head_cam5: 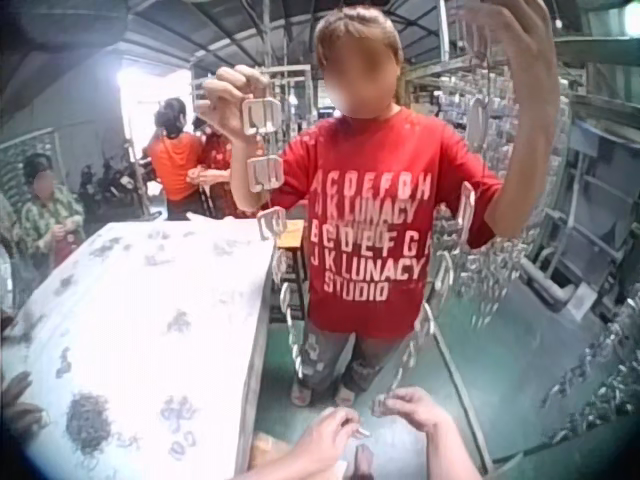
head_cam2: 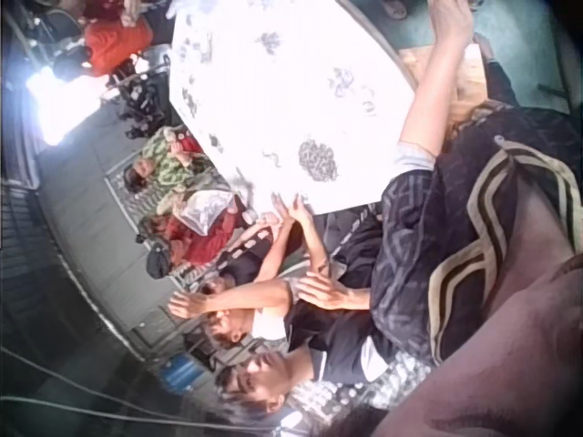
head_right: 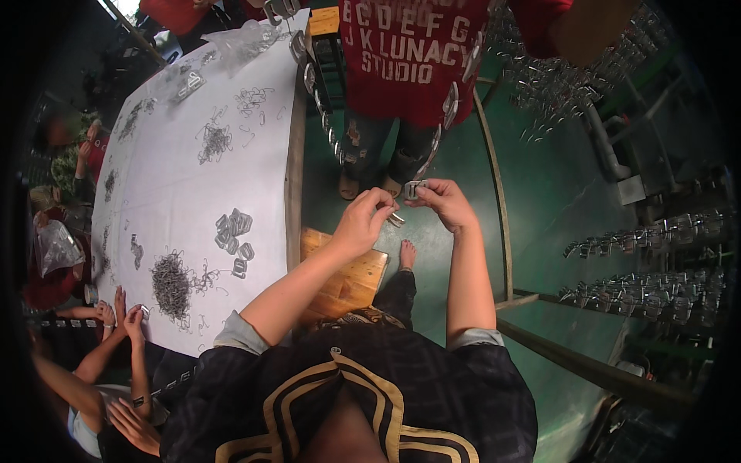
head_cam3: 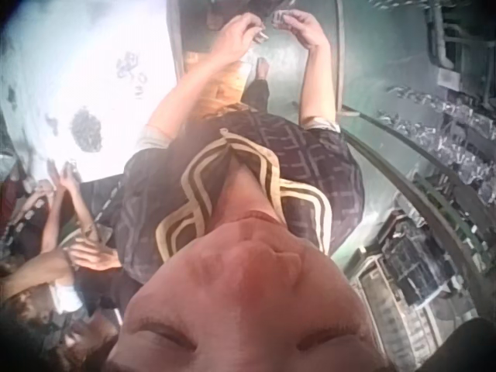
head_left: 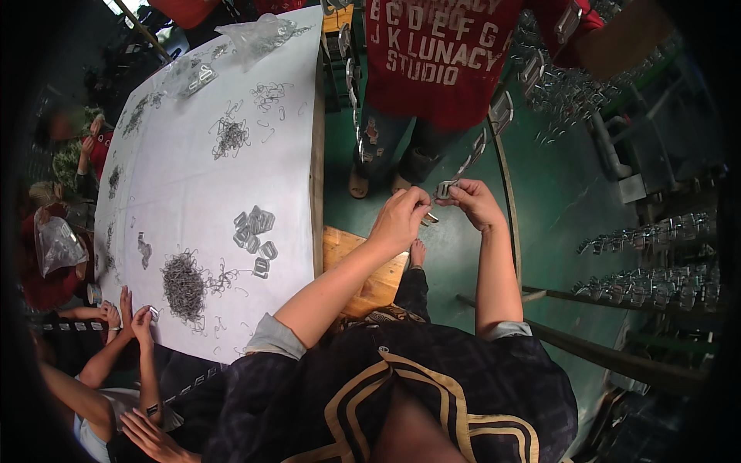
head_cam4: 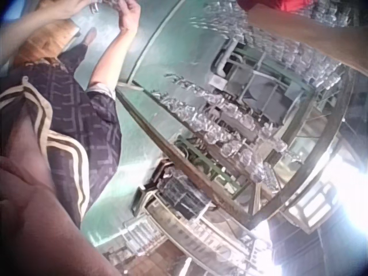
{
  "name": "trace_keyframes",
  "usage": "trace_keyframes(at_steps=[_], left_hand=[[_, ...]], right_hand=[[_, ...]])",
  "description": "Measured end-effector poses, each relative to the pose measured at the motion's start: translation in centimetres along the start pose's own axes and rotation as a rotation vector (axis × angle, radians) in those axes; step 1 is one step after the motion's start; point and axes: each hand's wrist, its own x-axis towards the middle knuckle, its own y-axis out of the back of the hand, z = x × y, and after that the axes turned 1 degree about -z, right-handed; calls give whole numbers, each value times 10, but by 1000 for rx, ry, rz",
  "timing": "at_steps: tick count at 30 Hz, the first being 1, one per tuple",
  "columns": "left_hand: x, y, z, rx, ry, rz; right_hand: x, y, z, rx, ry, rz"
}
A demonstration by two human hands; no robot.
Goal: The person assembles metal components by threading curved metal wire through small metal plates to create a chain of hooks, working at a table with other people.
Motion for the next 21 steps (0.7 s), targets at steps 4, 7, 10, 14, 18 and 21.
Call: trace_keyframes(at_steps=[4,7,10,14,18,21], left_hand=[[2,-15,-7,37,-2,106],[0,-19,-11,80,9,161],[-2,-17,-11,111,-2,185],[-4,-13,-11,125,4,184],[-6,-14,-24,194,-21,182],[-8,-17,-40,80,64,191]], right_hand=[[-6,-22,2,-202,106,125],[-11,-46,-4,-190,117,204],[-8,-43,6,-219,148,189],[-7,-50,6,-254,160,150],[-8,-61,9,-218,187,192],[-6,-58,21,-215,174,228]])
